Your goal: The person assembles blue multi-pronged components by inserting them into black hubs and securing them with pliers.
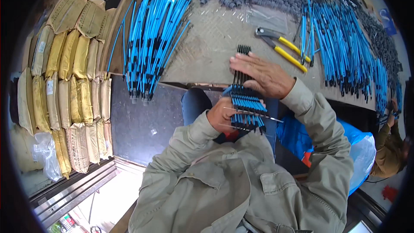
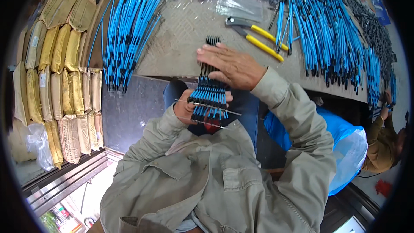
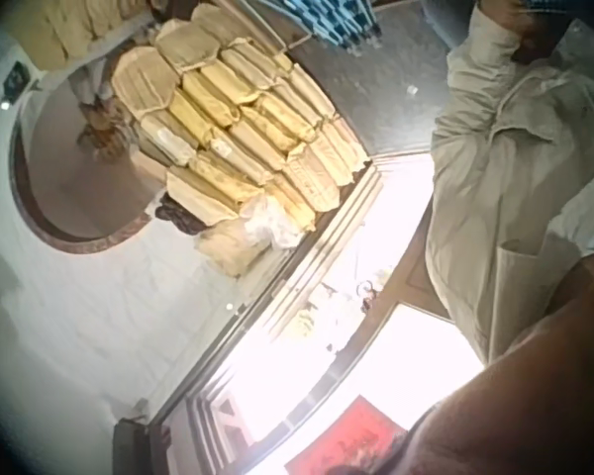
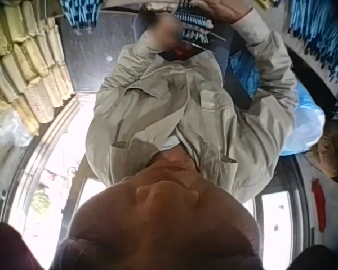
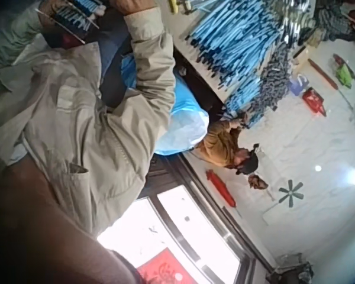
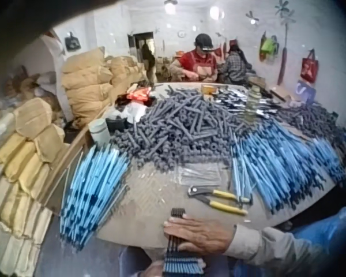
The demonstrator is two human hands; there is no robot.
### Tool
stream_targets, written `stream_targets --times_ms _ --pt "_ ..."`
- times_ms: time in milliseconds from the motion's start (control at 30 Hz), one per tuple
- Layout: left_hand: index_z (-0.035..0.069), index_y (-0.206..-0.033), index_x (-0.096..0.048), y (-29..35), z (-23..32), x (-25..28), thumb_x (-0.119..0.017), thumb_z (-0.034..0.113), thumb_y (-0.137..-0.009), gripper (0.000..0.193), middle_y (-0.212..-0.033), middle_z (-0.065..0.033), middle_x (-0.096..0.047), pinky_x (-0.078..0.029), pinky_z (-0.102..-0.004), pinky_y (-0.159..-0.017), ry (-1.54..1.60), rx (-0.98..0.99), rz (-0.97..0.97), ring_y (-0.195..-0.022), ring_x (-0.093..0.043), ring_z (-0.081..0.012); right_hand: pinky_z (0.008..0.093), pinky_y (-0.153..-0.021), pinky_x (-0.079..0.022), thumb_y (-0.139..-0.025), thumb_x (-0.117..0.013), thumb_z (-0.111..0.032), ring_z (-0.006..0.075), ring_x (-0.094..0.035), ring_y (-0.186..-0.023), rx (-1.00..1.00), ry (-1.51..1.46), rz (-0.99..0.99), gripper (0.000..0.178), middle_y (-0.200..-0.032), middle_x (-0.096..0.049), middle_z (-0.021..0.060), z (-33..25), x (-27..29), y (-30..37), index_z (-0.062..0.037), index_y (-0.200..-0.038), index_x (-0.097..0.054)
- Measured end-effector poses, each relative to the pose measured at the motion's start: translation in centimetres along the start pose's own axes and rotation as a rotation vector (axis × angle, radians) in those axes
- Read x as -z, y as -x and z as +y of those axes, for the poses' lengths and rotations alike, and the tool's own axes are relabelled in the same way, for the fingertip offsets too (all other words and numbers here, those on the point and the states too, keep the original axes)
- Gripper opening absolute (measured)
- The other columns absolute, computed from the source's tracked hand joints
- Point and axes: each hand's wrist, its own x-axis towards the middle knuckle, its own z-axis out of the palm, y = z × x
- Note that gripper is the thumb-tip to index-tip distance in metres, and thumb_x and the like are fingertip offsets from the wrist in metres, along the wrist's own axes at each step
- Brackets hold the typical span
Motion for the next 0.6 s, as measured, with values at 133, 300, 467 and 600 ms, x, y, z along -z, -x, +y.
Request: stream_targets --times_ms 133,300,467,600 --pt "0.003 -0.119 -0.055 -1.2 1.3 1.3 -0.069 0.016 -0.078 0.045 -0.119 -0.0142 -0.057 -0.047 -0.0359 -0.089 -0.144 -0.048 -0.081 -0.102 -0.060 -0.0237 0.0420 -0.108 -0.024 -0.090 -0.048 -0.029 0.0290 -0.035 -0.129 -0.047 -0.062 0.062 0.051 -0.138 -0.039 0.0109 0.3 -0.3 0.2 -0.0066 -0.134 -0.036" --pt "0.004 -0.120 -0.055 0.2 4.7 1.7 -0.075 0.019 -0.071 0.055 -0.118 -0.0135 -0.058 -0.042 -0.0355 -0.093 -0.521 0.004 -0.260 -0.107 -0.056 -0.0241 0.0422 -0.108 -0.025 -0.090 -0.048 -0.027 0.0291 -0.037 -0.127 -0.057 -0.056 0.098 0.051 -0.138 -0.039 0.0103 0.2 -0.5 0.2 -0.0072 -0.135 -0.034" --pt "0.001 -0.120 -0.054 0.7 6.5 2.2 -0.082 0.023 -0.065 0.066 -0.116 -0.0155 -0.059 -0.044 -0.0346 -0.089 -0.797 -0.180 -0.256 -0.100 -0.061 -0.0236 0.0422 -0.108 -0.026 -0.091 -0.047 -0.027 0.0295 -0.042 -0.123 -0.039 -0.127 0.126 0.053 -0.134 -0.044 0.0099 0.1 -1.0 0.4 -0.0089 -0.138 -0.029" --pt "0.000 -0.120 -0.054 2.5 7.0 3.0 -0.086 0.035 -0.055 0.080 -0.114 -0.0151 -0.060 -0.044 -0.0352 -0.089 -0.901 -0.132 -0.182 -0.099 -0.061 -0.0238 0.0417 -0.106 -0.029 -0.093 -0.045 -0.025 0.0304 -0.045 -0.119 -0.036 -0.179 0.173 0.053 -0.129 -0.049 0.0105 0.1 -0.9 0.5 -0.0095 -0.139 -0.025"
